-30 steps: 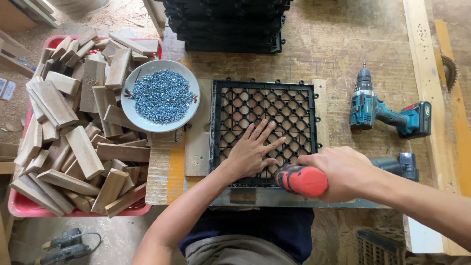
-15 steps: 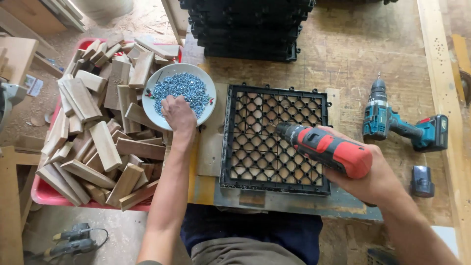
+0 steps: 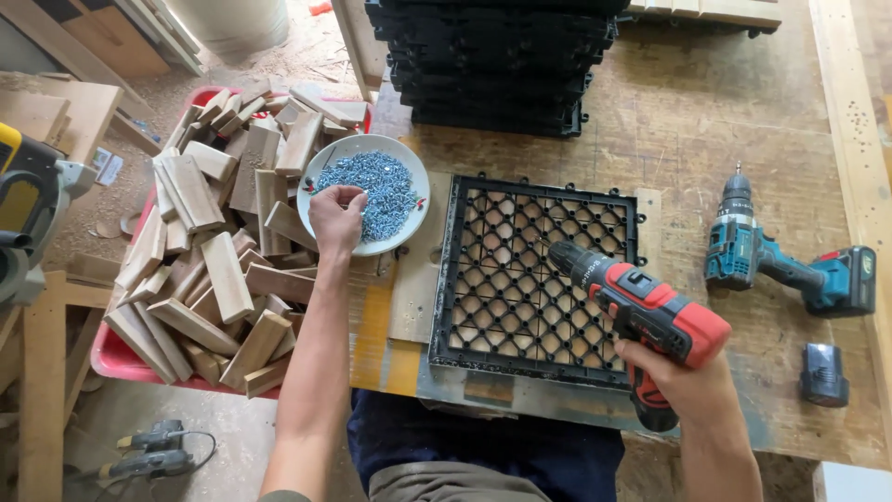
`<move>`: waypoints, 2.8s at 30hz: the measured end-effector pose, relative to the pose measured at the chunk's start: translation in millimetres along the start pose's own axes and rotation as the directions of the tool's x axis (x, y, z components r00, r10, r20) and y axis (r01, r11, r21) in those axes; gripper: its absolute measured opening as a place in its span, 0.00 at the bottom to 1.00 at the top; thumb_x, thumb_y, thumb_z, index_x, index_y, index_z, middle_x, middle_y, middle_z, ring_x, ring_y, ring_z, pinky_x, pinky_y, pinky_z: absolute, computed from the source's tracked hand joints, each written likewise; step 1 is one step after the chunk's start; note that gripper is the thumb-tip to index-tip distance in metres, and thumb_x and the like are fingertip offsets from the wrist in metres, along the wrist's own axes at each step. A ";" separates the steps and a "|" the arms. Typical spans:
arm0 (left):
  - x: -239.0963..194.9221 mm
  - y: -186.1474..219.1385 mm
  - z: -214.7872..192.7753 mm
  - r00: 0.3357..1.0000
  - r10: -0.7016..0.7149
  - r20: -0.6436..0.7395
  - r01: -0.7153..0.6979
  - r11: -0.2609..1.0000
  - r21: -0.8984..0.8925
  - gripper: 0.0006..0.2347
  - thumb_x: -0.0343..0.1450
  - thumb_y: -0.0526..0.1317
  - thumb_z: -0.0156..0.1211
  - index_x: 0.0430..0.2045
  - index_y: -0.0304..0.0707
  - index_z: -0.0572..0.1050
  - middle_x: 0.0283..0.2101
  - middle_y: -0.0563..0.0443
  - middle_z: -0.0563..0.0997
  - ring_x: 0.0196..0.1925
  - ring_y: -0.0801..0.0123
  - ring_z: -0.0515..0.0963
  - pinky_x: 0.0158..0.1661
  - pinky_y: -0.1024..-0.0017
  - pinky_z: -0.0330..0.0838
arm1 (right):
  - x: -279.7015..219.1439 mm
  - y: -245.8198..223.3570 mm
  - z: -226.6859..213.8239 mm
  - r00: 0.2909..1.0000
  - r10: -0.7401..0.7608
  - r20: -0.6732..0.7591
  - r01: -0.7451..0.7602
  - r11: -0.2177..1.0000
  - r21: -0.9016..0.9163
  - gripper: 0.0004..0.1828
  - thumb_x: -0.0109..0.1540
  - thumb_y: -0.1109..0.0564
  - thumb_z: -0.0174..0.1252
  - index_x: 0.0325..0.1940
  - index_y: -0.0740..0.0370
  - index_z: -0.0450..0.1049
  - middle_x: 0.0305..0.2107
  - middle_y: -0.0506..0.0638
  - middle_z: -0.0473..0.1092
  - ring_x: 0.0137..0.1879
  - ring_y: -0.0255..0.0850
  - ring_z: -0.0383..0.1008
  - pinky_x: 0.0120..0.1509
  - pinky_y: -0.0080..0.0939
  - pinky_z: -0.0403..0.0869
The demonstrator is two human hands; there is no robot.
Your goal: The person is attaching a black plastic grid backing to wooden slats using screws and a power drill to create interlocking floor tiles.
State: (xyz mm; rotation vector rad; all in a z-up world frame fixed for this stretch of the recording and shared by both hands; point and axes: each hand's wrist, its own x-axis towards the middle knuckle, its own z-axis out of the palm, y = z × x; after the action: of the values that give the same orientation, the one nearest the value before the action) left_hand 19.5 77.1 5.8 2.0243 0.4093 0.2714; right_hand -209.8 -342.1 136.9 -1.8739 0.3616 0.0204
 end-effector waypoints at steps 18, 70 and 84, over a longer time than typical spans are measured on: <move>-58.7 30.2 -10.4 0.879 -0.070 0.472 0.454 0.425 -0.783 0.06 0.68 0.27 0.67 0.35 0.32 0.78 0.37 0.43 0.83 0.39 0.63 0.83 0.45 0.74 0.81 | -20.8 10.1 77.1 0.991 -0.042 0.129 0.023 0.989 0.146 0.13 0.50 0.66 0.70 0.38 0.64 0.78 0.18 0.54 0.75 0.21 0.44 0.77 0.30 0.45 0.82; -21.3 18.3 -0.9 0.987 -0.025 0.158 0.101 0.862 -0.496 0.12 0.71 0.20 0.48 0.38 0.33 0.78 0.33 0.45 0.82 0.32 0.79 0.78 0.34 0.84 0.81 | 93.5 -150.8 22.4 0.869 0.332 0.367 0.084 0.631 -0.771 0.18 0.44 0.60 0.68 0.38 0.65 0.79 0.30 0.60 0.80 0.37 0.53 0.81 0.45 0.48 0.77; 22.0 -34.3 30.3 0.972 0.227 0.053 -0.233 0.927 0.295 0.03 0.69 0.28 0.66 0.27 0.36 0.80 0.32 0.46 0.77 0.37 0.61 0.79 0.43 0.71 0.75 | 115.2 -158.7 64.5 0.817 0.441 0.372 0.232 0.339 -0.912 0.18 0.42 0.53 0.63 0.34 0.58 0.80 0.28 0.54 0.79 0.42 0.50 0.81 0.48 0.47 0.76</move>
State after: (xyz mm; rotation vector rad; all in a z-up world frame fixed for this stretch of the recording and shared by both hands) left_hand 44.7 76.2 -38.3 2.3767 0.2081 0.3516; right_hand -48.6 -264.5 239.9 -2.8636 -0.0087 1.1436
